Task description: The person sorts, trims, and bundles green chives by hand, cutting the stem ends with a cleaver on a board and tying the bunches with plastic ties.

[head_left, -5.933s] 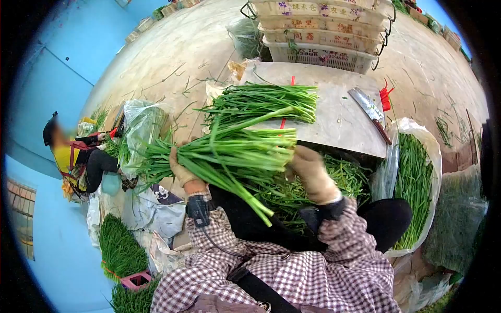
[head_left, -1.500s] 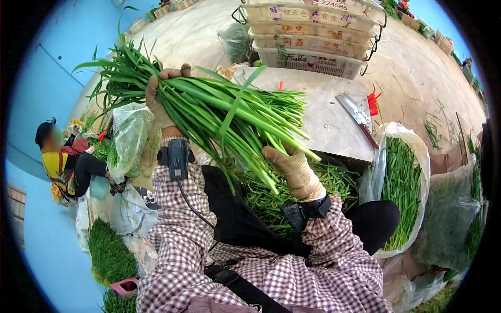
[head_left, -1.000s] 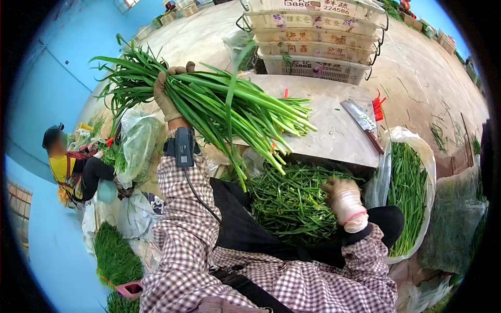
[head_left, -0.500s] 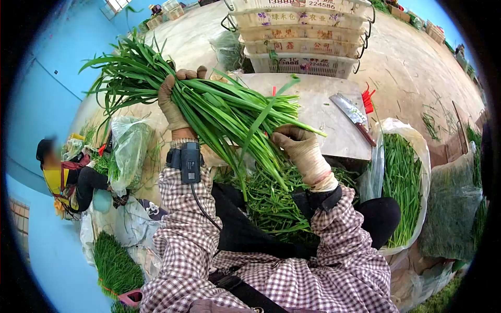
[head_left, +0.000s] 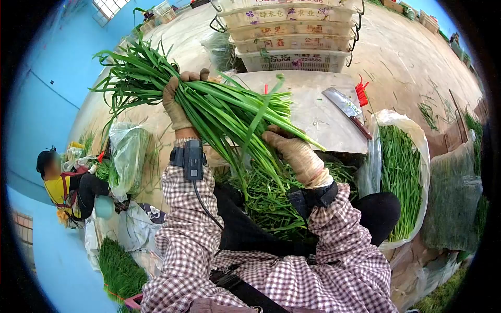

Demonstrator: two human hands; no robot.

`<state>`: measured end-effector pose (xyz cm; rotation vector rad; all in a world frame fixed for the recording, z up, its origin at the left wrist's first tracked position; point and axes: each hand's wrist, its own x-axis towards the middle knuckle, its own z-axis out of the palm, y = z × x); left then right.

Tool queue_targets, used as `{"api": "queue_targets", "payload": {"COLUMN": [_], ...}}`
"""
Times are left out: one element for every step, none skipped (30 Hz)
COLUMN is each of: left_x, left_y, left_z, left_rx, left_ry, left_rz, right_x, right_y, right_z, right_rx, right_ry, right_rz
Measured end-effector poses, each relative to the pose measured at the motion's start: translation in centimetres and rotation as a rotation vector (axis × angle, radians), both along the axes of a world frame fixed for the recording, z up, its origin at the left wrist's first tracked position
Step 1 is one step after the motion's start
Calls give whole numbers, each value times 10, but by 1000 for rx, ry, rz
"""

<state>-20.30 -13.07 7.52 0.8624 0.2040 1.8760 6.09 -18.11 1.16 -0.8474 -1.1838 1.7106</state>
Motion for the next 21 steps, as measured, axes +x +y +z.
{"api": "queue_targets", "payload": {"left_x": [0, 1, 0, -1, -3, -3, -6, -7, -8, -13, -17, -20, -23, -21, -20, -18, -16, -14, -15, -20, -20], "left_y": [1, 0, -1, -2, -4, -4, -5, -6, -8, -7, -5, -4, -2, -3, -4, -4, -5, -6, -8, -6, -8], "left_z": [0, 1, 1, 1, 2, 2, 2, 2, 3, 1, 0, -2, -5, -5, -5, -6, -5, -4, -4, -6, -6], "left_rx": [0, -1, 0, 0, 0, 1, -20, -57, -95, -78, -60, -39, -32, -26, -20, -7, -22, -38, -53, -8, -8], "left_ry": [-15, -29, -5, 19, 43, 65, 54, 41, 29, 2, -26, -54, -42, -30, -19, 12, 6, -2, -10, -28, -8], "left_rz": [4, 10, 24, 36, 47, 56, 59, 80, 100, 79, 55, 33, 24, 17, 12, 56, 41, 27, 14, -7, 25], "right_x": [6, 15, 22, 29, 32, 40, 47, 47, 47, 46, 43, 36, 26, 16, 10, 6, 2, -1, 0, 4, 8], "right_y": [2, 2, 3, 1, 1, 3, 4, 3, 1, 0, -1, -2, -2, -3, -1, 2, 5, 7, 8, 6, 4], "right_z": [-1, 2, 3, -1, -9, -18, -24, -21, -17, -14, -14, -17, -19, -16, -17, -20, -22, -23, -23, -13, -4], "right_rx": [35, 70, 104, 2, -70, -70, -67, -80, -94, -108, -155, -38, 76, 173, 204, 235, 265, 168, 93, 19, -55], "right_ry": [-3, -5, -7, 138, 312, 294, 276, 203, 130, 58, 64, 2, -61, -101, -156, -210, -266, -271, -211, -152, -93], "right_rz": [29, 59, 90, 130, 144, 162, 180, 148, 115, 81, 66, 40, 14, -96, -99, -102, -105, -77, -62, -46, -30]}}
